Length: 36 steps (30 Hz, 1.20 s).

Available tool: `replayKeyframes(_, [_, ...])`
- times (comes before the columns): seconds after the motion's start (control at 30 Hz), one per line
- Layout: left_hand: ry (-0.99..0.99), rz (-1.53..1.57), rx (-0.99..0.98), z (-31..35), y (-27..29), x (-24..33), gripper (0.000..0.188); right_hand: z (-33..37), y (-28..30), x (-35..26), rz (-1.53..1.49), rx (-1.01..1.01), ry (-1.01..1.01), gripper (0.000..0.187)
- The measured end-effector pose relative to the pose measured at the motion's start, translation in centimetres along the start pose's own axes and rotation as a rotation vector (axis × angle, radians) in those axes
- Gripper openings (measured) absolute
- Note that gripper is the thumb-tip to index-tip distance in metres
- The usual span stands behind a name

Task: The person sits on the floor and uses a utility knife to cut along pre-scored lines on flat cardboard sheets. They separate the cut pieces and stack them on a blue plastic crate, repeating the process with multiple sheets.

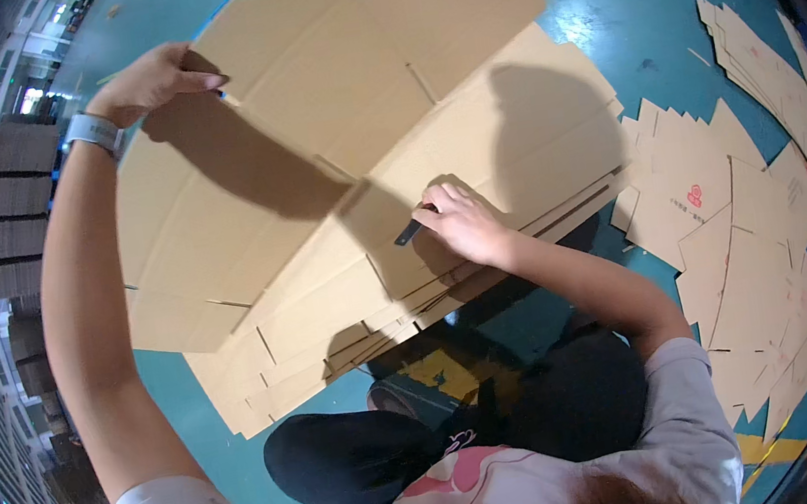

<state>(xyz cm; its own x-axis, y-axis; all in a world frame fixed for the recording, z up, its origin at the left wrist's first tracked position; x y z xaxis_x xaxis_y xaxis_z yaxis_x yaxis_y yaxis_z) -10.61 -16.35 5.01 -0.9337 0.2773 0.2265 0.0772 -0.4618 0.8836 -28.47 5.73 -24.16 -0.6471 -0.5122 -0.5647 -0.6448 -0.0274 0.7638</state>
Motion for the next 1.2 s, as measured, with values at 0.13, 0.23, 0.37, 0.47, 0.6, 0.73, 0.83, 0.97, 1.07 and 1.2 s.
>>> replayKeyframes(0.13, [0.039, -0.137, 0.156, 1.1, 3.5, -1.2, 0.032, -1.0, 0.1, 0.9, 0.029, -0.108, -0.035, 0.017])
replayKeyframes(0.23, [0.056, -0.083, 0.136, 3.1, 6.7, -2.8, 0.033, -1.6, 0.0, 0.8, 0.013, -0.168, -0.061, 0.017])
replayKeyframes(0.37, [0.062, -0.086, 0.249, 5.8, 8.7, -2.7, 0.042, -1.2, -1.1, 1.2, 0.059, -0.079, -0.061, 0.012])
replayKeyframes(0.47, [0.095, -0.023, 0.201, 7.0, 8.5, -1.9, 0.047, -0.7, -0.4, 0.2, 0.007, -0.232, -0.083, 0.018])
replayKeyframes(0.6, [0.129, 0.001, -0.017, 2.7, 6.2, -4.9, 0.051, 2.9, 3.1, -0.6, -0.459, -0.434, -0.131, 0.005])
replayKeyframes(0.73, [0.125, -0.162, -0.213, -1.9, -2.9, -6.1, 0.045, 9.9, 5.8, -0.4, -0.865, -0.417, -0.183, 0.021])
replayKeyframes(0.83, [-0.078, 0.279, -0.324, -5.9, -12.5, -10.9, 0.036, 16.0, 6.5, 2.2, -0.901, -0.454, -0.516, 0.021])
replayKeyframes(0.97, [0.018, -0.035, 0.079, -10.5, -21.0, -17.8, 0.036, 24.4, 6.4, 6.5, -0.848, -0.338, -0.813, 0.019])
replayKeyframes(1.07, [-0.268, -0.177, 0.478, -9.5, -23.1, -10.5, 0.040, 29.8, 5.8, 9.4, -0.664, -0.181, -0.916, 0.015])
replayKeyframes(1.2, [-0.522, -0.227, 0.455, -5.9, -26.3, 5.3, 0.045, 34.1, 4.8, 11.8, -0.443, -0.071, -0.976, 0.017])
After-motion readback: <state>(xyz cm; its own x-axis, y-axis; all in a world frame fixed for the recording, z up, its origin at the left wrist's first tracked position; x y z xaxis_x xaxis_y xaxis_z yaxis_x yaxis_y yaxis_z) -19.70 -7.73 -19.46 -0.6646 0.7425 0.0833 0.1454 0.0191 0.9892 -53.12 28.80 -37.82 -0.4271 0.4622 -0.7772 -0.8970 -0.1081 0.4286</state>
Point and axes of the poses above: each hand's wrist, its own z-axis away from the middle knuckle, its own y-axis out of the back of the hand, x = y × z, the point moved 5 cm from there along -z, towards the middle knuckle, and after that the axes turned 1 degree about x, right-handed, at the moved point
